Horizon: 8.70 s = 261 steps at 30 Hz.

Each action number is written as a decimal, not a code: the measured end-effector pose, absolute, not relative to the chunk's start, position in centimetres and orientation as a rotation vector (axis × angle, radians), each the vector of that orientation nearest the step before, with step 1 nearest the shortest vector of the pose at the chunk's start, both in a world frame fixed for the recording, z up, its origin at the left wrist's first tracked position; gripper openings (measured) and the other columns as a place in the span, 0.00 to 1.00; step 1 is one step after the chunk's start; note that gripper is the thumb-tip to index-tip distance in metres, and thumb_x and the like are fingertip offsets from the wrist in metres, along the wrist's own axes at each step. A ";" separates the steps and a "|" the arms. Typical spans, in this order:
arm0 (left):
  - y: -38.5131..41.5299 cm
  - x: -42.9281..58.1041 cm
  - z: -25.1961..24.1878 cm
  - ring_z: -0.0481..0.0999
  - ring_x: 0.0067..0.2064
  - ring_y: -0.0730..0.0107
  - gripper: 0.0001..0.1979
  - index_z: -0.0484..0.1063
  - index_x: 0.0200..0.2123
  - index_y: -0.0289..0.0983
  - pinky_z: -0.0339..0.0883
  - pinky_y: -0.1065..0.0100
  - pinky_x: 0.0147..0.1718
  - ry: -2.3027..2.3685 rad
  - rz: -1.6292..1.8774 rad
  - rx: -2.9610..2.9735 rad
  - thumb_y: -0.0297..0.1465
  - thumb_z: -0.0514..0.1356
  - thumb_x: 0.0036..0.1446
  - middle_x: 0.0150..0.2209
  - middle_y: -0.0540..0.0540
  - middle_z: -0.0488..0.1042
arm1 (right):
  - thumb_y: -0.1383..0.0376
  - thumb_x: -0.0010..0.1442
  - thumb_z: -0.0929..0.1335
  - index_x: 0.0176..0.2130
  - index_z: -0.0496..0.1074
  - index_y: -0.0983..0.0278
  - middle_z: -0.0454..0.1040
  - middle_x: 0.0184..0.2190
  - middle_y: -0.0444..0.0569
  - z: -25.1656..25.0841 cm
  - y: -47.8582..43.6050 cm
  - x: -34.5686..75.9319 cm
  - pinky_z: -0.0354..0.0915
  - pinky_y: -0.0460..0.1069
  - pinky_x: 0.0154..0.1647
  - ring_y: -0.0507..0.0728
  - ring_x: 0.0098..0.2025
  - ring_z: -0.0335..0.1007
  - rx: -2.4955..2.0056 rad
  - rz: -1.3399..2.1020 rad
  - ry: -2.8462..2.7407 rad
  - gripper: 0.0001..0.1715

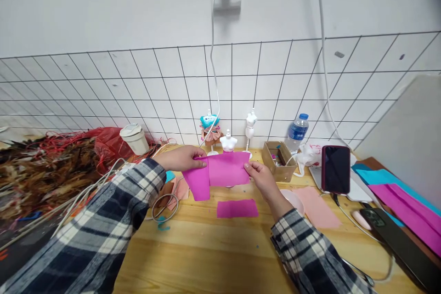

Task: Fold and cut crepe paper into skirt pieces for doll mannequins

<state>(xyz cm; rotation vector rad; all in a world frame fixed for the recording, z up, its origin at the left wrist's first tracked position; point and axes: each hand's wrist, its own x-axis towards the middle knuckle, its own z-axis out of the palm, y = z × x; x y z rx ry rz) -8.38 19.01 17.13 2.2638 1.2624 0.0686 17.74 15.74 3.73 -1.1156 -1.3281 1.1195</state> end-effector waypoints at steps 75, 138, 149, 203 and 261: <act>0.4 -1.9 -0.8 0.76 0.38 0.63 0.19 0.73 0.41 0.35 0.67 0.66 0.38 1.069 0.555 1.018 0.36 0.69 0.45 0.38 0.46 0.79 | 0.61 0.65 0.61 0.48 0.72 0.64 0.74 0.43 0.53 -0.6 -3.2 31.4 0.62 0.55 0.46 0.62 0.45 0.67 -1.918 -0.057 -2.162 0.17; -0.3 -2.0 -0.6 0.74 0.39 0.67 0.32 0.65 0.56 0.40 0.66 0.68 0.43 0.943 0.804 0.870 0.28 0.69 0.46 0.41 0.48 0.76 | 0.45 0.66 0.49 0.30 0.62 0.62 0.64 0.28 0.43 -1.0 -3.3 21.3 0.57 0.48 0.34 0.52 0.31 0.58 -1.333 1.599 -1.879 0.31; -0.3 -1.9 -0.7 0.74 0.45 0.62 0.33 0.63 0.58 0.40 0.65 0.65 0.47 0.948 0.757 0.964 0.31 0.68 0.48 0.46 0.45 0.75 | 0.47 0.67 0.50 0.31 0.62 0.62 0.68 0.29 0.44 -0.6 -3.5 21.2 0.58 0.48 0.34 0.53 0.31 0.61 -1.319 1.554 -1.911 0.29; -0.8 -1.8 -1.1 0.74 0.48 0.59 0.27 0.66 0.53 0.36 0.66 0.62 0.48 0.992 0.727 1.102 0.32 0.67 0.50 0.49 0.42 0.76 | 0.48 0.63 0.60 0.38 0.61 0.61 0.69 0.29 0.43 -0.9 -4.1 19.5 0.58 0.49 0.32 0.54 0.30 0.65 -1.595 1.412 -1.665 0.19; -1.8 -1.2 -1.1 0.75 0.45 0.58 0.24 0.68 0.48 0.34 0.67 0.59 0.47 1.079 0.827 1.180 0.37 0.66 0.50 0.44 0.42 0.77 | 0.49 0.61 0.62 0.33 0.57 0.60 0.66 0.24 0.40 -0.7 -3.2 19.0 0.53 0.47 0.25 0.52 0.25 0.61 -1.587 1.359 -1.780 0.18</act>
